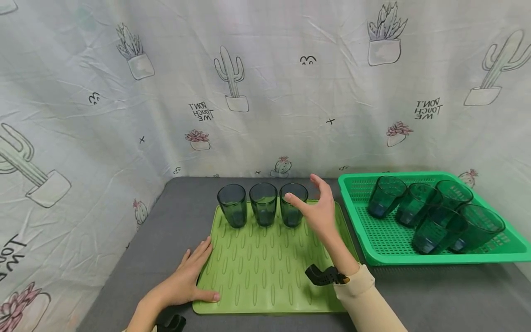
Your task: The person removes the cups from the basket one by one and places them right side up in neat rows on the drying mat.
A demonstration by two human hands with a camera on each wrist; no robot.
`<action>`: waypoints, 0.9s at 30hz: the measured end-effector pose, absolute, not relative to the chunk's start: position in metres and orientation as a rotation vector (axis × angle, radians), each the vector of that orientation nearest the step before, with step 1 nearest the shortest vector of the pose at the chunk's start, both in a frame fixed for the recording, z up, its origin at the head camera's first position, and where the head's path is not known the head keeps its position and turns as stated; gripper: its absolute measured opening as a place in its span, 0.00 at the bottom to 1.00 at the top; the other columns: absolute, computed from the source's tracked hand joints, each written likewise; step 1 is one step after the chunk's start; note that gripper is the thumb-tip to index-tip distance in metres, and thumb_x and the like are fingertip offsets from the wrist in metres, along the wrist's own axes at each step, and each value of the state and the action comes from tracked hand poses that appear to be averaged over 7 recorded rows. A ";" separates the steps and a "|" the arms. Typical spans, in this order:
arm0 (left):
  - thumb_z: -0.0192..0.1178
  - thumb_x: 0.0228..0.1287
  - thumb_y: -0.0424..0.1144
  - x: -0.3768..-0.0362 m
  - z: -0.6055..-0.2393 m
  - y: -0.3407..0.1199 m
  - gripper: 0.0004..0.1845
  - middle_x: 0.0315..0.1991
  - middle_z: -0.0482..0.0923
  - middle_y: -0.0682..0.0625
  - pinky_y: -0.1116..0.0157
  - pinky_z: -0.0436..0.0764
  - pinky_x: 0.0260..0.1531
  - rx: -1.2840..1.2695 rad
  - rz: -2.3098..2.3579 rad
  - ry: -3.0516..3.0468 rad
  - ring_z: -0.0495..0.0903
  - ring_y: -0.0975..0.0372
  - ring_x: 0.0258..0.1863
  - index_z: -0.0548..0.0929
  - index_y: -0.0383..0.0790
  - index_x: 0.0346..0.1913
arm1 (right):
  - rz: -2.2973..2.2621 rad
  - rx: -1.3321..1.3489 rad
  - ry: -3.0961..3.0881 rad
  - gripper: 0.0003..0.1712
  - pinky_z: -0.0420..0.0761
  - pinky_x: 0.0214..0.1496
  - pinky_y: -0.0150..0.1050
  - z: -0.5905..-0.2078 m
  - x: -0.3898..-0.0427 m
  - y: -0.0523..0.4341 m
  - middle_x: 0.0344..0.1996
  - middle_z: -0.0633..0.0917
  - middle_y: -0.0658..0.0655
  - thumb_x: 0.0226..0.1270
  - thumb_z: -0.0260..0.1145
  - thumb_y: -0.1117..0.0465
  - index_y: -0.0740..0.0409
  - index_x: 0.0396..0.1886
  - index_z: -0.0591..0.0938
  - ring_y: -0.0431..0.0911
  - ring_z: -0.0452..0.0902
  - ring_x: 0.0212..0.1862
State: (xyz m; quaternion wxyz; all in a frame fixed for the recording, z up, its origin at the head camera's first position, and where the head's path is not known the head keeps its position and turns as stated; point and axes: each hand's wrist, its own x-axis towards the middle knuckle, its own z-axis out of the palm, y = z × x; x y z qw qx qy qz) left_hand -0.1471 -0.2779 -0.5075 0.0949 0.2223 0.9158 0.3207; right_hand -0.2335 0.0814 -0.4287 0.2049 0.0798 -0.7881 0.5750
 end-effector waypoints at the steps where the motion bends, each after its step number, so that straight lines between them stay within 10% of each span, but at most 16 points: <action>1: 0.72 0.49 0.64 -0.147 -0.508 -0.278 0.67 0.78 0.35 0.39 0.35 0.32 0.64 0.659 0.949 2.716 0.36 0.43 0.75 0.43 0.32 0.78 | 1.584 0.223 -2.194 0.50 0.65 0.64 0.52 -0.424 -0.227 0.083 0.67 0.67 0.56 0.55 0.77 0.42 0.52 0.73 0.66 0.51 0.61 0.67; 12: 0.72 0.49 0.64 -0.145 -0.506 -0.279 0.67 0.78 0.34 0.38 0.34 0.31 0.64 0.630 0.954 2.713 0.35 0.43 0.75 0.43 0.31 0.78 | 1.280 0.347 -2.283 0.41 0.70 0.62 0.53 -0.381 -0.175 0.144 0.64 0.70 0.57 0.60 0.75 0.51 0.57 0.70 0.70 0.54 0.66 0.64; 18: 0.72 0.48 0.64 -0.145 -0.507 -0.279 0.67 0.78 0.34 0.39 0.34 0.32 0.64 0.622 0.950 2.715 0.34 0.44 0.75 0.43 0.31 0.78 | 1.060 0.299 -2.350 0.40 0.70 0.54 0.27 -0.380 -0.162 0.206 0.63 0.71 0.57 0.58 0.77 0.54 0.55 0.69 0.71 0.57 0.69 0.60; 22: 0.72 0.48 0.64 -0.147 -0.505 -0.279 0.67 0.78 0.34 0.38 0.34 0.31 0.63 0.635 0.950 2.713 0.34 0.43 0.75 0.43 0.31 0.78 | 1.003 0.207 -2.462 0.44 0.73 0.46 0.31 -0.381 -0.161 0.249 0.64 0.69 0.62 0.60 0.76 0.51 0.53 0.73 0.68 0.63 0.72 0.57; 27: 0.73 0.48 0.63 -0.147 -0.505 -0.278 0.67 0.78 0.34 0.37 0.33 0.32 0.63 0.658 0.963 2.706 0.35 0.41 0.75 0.44 0.31 0.78 | 1.086 0.195 -2.577 0.43 0.73 0.41 0.19 -0.373 -0.164 0.288 0.63 0.70 0.61 0.63 0.74 0.52 0.49 0.74 0.65 0.35 0.74 0.52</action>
